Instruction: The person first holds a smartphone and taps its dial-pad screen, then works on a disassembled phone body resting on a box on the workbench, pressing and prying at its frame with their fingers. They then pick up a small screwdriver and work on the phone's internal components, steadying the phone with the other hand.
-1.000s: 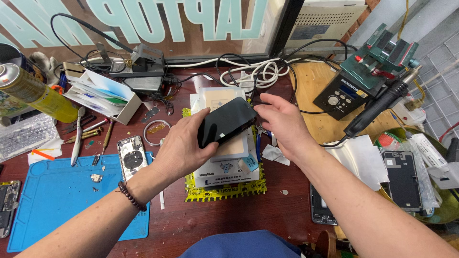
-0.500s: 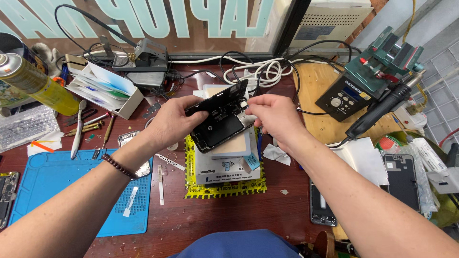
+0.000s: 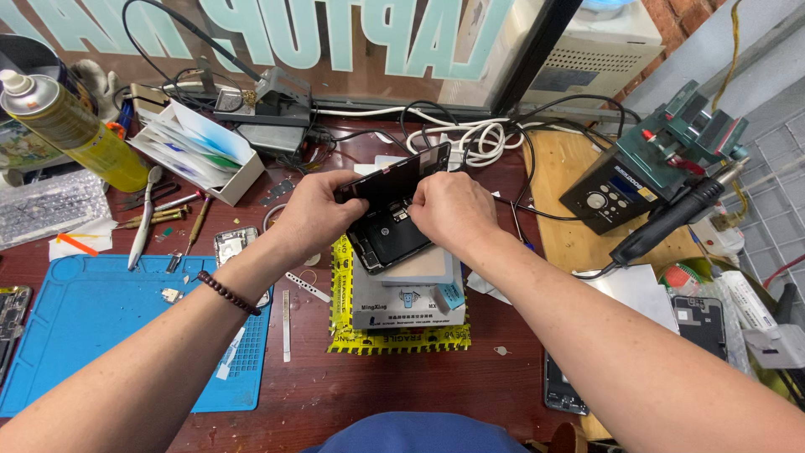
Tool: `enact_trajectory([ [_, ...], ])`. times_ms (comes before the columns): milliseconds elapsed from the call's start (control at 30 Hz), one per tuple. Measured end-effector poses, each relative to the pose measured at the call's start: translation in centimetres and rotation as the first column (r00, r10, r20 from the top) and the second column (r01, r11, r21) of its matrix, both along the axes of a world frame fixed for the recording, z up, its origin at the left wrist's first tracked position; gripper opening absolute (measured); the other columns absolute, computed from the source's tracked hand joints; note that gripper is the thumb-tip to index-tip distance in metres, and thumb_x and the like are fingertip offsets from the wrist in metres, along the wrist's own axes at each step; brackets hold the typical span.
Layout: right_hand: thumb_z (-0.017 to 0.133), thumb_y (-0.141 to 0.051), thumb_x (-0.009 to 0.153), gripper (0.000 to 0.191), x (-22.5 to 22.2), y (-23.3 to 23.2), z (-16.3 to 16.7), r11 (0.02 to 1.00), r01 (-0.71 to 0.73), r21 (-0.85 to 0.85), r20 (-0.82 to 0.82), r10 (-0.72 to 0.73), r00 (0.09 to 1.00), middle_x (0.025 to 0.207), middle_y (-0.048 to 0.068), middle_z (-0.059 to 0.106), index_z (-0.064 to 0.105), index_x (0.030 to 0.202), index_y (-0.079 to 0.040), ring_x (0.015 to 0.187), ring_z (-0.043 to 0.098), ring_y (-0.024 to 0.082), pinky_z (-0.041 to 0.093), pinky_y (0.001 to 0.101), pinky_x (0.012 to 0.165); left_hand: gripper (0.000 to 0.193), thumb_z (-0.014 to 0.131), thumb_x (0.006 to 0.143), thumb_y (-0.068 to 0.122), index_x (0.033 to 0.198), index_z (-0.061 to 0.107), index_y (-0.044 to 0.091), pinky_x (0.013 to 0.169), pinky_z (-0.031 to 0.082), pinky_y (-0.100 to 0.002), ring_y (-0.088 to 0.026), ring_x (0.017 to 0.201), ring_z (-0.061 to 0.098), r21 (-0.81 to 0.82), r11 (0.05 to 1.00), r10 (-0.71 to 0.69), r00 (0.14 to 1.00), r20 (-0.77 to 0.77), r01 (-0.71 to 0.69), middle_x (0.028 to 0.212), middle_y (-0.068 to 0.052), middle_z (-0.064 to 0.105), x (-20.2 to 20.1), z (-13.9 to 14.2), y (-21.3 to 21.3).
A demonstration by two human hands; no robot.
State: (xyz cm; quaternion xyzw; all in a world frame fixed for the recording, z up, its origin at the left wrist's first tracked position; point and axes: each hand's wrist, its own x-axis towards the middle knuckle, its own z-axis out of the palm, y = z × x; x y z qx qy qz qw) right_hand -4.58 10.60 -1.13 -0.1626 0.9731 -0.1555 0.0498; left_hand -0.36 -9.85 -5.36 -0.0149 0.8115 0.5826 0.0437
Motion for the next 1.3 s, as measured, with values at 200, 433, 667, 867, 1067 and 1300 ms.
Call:
enact_trajectory([
  [200, 0.073, -0.023, 0.080, 0.011, 0.1, -1.0, 0.7, 0.990, 0.014, 0.138, -0.012, -0.012, 1.000, 0.087, 0.013, 0.076, 0.081, 0.086, -0.019, 0.087, 0.073, 0.033, 0.058, 0.0462, 0.080, 0.025, 0.067, 0.087, 0.007, 0.111, 0.073, 0.002, 0.066, 0.054, -0.026, -0.007, 0.073, 0.064, 0.036, 0.999, 0.016, 0.999, -0.048, -0.014, 0.083, -0.003, 0.074, -0.3, -0.5, 0.4],
  [433, 0.073, -0.022, 0.082, 0.012, -0.2, -1.4, 1.1, 0.979, 0.050, 0.196, 0.018, -0.054, 0.998, 0.091, 0.013, 0.076, 0.082, 0.089, -0.020, 0.091, 0.073, 0.034, 0.059, 0.0468, 0.081, 0.025, 0.066, 0.087, 0.008, 0.110, 0.073, 0.002, 0.064, 0.052, -0.026, -0.007, 0.070, 0.062, 0.031, 1.000, -0.001, 1.000, -0.015, 0.001, 0.080, -0.003, 0.073, -0.5, -0.2, 0.5],
  [667, 0.072, -0.020, 0.083, 0.013, -0.1, -1.5, 1.1, 0.967, 0.011, 0.254, -0.013, -0.008, 1.000, 0.089, 0.016, 0.076, 0.081, 0.088, -0.012, 0.089, 0.073, 0.035, 0.059, 0.0467, 0.079, 0.024, 0.066, 0.088, 0.009, 0.109, 0.073, 0.002, 0.063, 0.052, -0.027, -0.008, 0.068, 0.061, -0.016, 1.000, -0.019, 1.000, 0.003, 0.019, 0.077, -0.004, 0.073, -0.6, 0.1, 0.6],
  [867, 0.075, -0.018, 0.078, 0.016, 0.6, -2.5, 1.0, 0.950, -0.029, 0.310, -0.030, 0.041, 0.999, 0.088, 0.019, 0.075, 0.078, 0.087, -0.005, 0.088, 0.074, 0.035, 0.060, 0.0446, 0.075, 0.023, 0.066, 0.088, 0.010, 0.107, 0.073, 0.002, 0.063, 0.053, -0.028, -0.008, 0.068, 0.063, -0.011, 0.999, -0.034, 0.999, -0.004, 0.034, 0.076, -0.005, 0.073, -0.5, 0.5, 0.8],
  [1067, 0.072, -0.011, 0.080, 0.010, 1.0, -3.0, 1.2, 0.942, -0.078, 0.328, -0.022, 0.090, 0.996, 0.087, 0.017, 0.075, 0.079, 0.086, -0.008, 0.088, 0.075, 0.033, 0.061, 0.0431, 0.074, 0.023, 0.066, 0.088, 0.010, 0.109, 0.073, 0.002, 0.066, 0.054, -0.028, -0.008, 0.071, 0.063, -0.030, 0.999, -0.032, 0.998, 0.049, 0.034, 0.078, -0.006, 0.074, -0.2, 1.3, 0.8],
  [1300, 0.064, -0.006, 0.084, 0.015, 0.8, -3.3, 0.8, 0.933, -0.104, 0.345, -0.026, 0.121, 0.992, 0.089, 0.017, 0.075, 0.079, 0.087, -0.009, 0.089, 0.075, 0.034, 0.061, 0.0436, 0.075, 0.025, 0.066, 0.087, 0.009, 0.111, 0.073, 0.003, 0.067, 0.054, -0.027, -0.006, 0.073, 0.064, 0.006, 0.999, -0.033, 0.999, 0.000, 0.033, 0.080, -0.005, 0.075, -0.1, 1.1, 0.8],
])
